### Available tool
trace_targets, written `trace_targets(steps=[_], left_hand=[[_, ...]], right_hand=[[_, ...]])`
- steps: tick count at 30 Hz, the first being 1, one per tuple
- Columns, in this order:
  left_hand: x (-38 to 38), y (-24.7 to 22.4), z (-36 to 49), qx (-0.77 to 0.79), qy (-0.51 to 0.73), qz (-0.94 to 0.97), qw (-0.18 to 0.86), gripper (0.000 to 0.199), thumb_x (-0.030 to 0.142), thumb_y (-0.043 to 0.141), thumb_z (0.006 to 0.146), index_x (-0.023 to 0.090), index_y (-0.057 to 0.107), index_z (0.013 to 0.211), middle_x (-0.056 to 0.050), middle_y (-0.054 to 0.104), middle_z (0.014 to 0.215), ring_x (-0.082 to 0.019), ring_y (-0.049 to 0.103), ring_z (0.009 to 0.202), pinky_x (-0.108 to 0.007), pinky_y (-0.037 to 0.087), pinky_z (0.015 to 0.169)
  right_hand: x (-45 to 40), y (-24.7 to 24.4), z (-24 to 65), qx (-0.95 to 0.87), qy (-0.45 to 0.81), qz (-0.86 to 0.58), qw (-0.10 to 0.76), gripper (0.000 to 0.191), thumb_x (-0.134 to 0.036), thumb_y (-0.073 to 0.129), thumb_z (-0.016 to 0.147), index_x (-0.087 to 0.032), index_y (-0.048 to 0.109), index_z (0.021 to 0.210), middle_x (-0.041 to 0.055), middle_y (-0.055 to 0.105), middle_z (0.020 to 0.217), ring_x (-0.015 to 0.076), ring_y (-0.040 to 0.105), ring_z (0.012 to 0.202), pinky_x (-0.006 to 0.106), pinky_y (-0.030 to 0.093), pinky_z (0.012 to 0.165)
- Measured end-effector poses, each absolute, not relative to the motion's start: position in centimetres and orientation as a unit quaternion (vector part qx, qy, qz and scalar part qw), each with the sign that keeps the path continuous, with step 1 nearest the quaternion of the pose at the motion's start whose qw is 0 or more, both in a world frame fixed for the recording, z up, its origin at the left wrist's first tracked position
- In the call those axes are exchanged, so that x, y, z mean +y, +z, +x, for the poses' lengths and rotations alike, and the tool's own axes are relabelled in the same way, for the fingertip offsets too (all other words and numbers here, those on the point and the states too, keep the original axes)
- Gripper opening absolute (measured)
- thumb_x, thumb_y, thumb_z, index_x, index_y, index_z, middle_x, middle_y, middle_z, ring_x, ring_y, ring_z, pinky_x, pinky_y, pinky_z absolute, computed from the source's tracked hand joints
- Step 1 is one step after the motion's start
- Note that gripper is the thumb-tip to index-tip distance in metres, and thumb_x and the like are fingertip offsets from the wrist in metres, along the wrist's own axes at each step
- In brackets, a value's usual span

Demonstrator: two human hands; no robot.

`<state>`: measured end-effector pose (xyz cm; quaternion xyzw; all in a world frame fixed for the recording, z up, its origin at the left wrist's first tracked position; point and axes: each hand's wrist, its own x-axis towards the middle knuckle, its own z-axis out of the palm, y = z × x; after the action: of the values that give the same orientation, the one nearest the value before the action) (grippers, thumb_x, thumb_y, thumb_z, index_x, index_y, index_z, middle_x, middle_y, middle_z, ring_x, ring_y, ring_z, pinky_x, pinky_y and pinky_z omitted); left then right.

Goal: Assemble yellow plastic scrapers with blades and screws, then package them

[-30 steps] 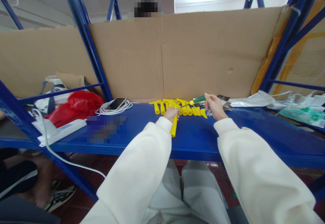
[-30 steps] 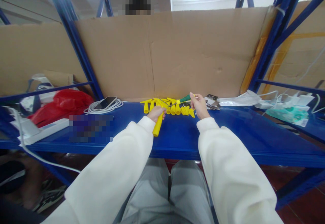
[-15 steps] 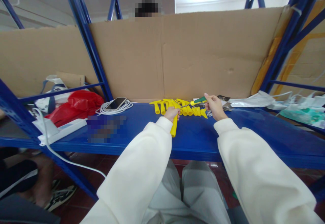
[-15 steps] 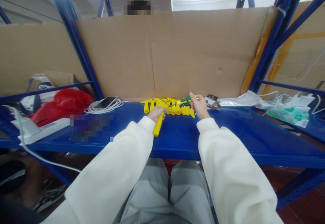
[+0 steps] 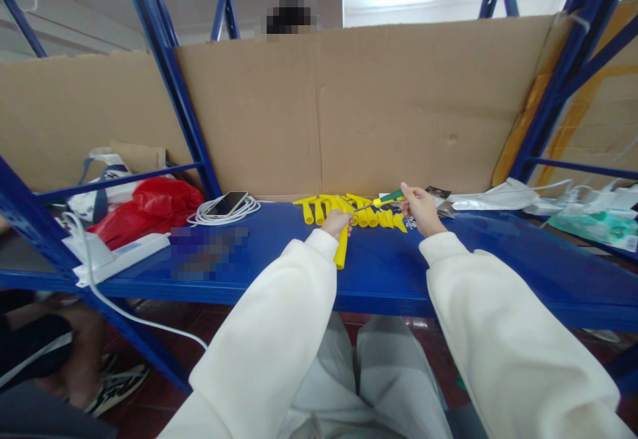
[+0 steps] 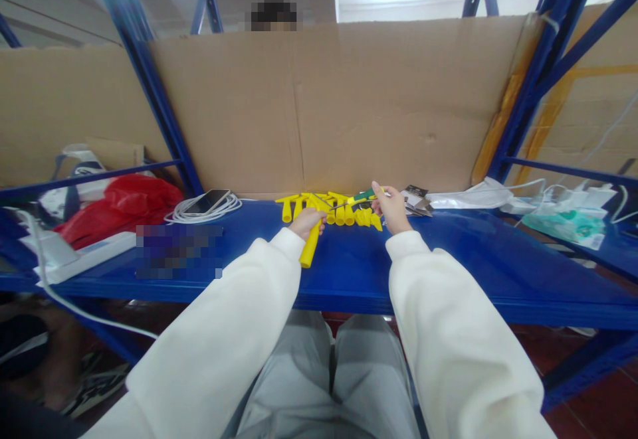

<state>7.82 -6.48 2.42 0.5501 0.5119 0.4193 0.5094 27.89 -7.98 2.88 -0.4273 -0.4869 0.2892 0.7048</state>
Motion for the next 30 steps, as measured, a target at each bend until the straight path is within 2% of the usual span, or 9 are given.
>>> trace_targets(steps=[6,14,23,30], left_hand=[[-6.22,2.3,7.84,0.512,0.419,0.544,0.516,0.009,0.01,0.062,0.078,0.018,0.059,0.079,0.004,0.043,0.056,-0.011,0.048,0.048,-0.026,0.046,0.053],[-6.6,2.58,7.91,0.508,0.418,0.545,0.519,0.021,0.004,0.057,0.08,0.019,0.049,0.067,0.006,0.042,0.051,-0.007,0.04,0.041,-0.021,0.038,0.046],[-6.31,2.4,7.96,0.506,0.421,0.549,0.515,0.028,0.002,0.054,0.081,0.019,0.045,0.061,0.006,0.043,0.05,-0.007,0.04,0.041,-0.023,0.042,0.051],[-6.01,2.27,7.89,0.507,0.423,0.553,0.509,0.021,0.006,0.059,0.078,0.018,0.05,0.064,0.006,0.042,0.049,-0.009,0.044,0.042,-0.023,0.044,0.051]], right_hand=[[-7.98,2.89,27.88,-0.481,0.29,-0.435,0.704,0.054,-0.066,0.08,0.063,-0.021,0.052,0.068,-0.0042,0.053,0.042,0.0066,0.042,0.032,0.017,0.03,0.03],[-8.25,3.14,27.52,-0.454,0.295,-0.465,0.7,0.051,-0.064,0.078,0.068,-0.021,0.05,0.068,-0.0051,0.051,0.04,0.007,0.042,0.032,0.017,0.03,0.03],[-8.23,3.09,27.59,-0.457,0.285,-0.484,0.689,0.046,-0.058,0.075,0.075,-0.021,0.049,0.069,-0.0055,0.052,0.042,0.006,0.042,0.032,0.017,0.032,0.033],[-8.17,3.1,27.49,-0.433,0.309,-0.491,0.69,0.038,-0.048,0.071,0.083,-0.021,0.048,0.07,-0.0065,0.05,0.041,0.0061,0.041,0.032,0.016,0.03,0.033]])
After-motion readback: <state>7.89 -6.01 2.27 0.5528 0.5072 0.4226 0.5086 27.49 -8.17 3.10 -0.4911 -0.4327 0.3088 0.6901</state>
